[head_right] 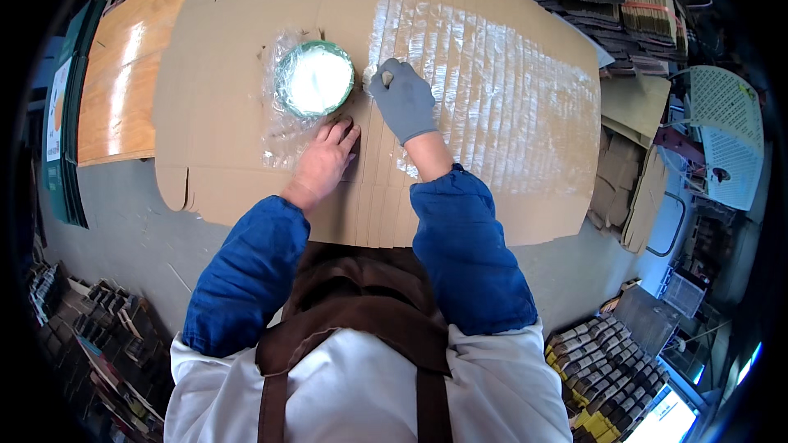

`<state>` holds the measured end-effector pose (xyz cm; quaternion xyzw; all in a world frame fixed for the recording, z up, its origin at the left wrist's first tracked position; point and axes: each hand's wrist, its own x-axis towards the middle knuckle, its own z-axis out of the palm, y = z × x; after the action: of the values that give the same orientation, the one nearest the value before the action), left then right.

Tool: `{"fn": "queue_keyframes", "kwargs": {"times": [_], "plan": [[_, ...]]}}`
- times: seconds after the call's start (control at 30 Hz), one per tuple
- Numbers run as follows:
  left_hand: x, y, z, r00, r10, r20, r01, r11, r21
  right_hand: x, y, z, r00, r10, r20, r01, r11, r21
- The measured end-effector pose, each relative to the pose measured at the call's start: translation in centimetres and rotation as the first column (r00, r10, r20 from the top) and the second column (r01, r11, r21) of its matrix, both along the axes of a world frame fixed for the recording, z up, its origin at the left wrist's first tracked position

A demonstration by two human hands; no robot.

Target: The person applies a white adhesive substance to a large flat cardboard sheet using a small spatula. They scoop the substance from a container and spread it in parallel lines across the surface. After finishing the application, they pick up the treated cardboard and place it on a stack of similar sheets.

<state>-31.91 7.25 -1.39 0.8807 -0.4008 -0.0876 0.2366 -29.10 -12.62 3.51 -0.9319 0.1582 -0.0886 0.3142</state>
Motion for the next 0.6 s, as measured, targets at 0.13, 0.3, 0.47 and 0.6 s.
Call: {"fn": "queue_keyframes", "kwargs": {"times": [0.13,0.3,0.47,0.6], "plan": [[0.0,0.2,-0.5,0.998,0.014,0.056,-0.014,1.0,0.011,0.4,-0.7,1.6,0.999,-0.034,-0.013,0.034,0.999,0.016],[0.1,0.2,-0.4,1.0,0.007,0.0,-0.007,1.0,0.014,-1.0,-0.4,0.5,0.998,0.012,-0.057,-0.01,0.999,0.039],[0.0,0.3,-0.6,1.0,0.003,0.01,-0.003,1.0,0.013,-1.9,1.1,0.2,1.0,0.006,-0.005,-0.006,1.0,0.0],[-0.1,0.4,-0.4,1.0,0.011,-0.008,-0.011,1.0,-0.007,-2.6,0.0,0.8,0.995,-0.019,-0.1,0.016,0.999,-0.034]]}}
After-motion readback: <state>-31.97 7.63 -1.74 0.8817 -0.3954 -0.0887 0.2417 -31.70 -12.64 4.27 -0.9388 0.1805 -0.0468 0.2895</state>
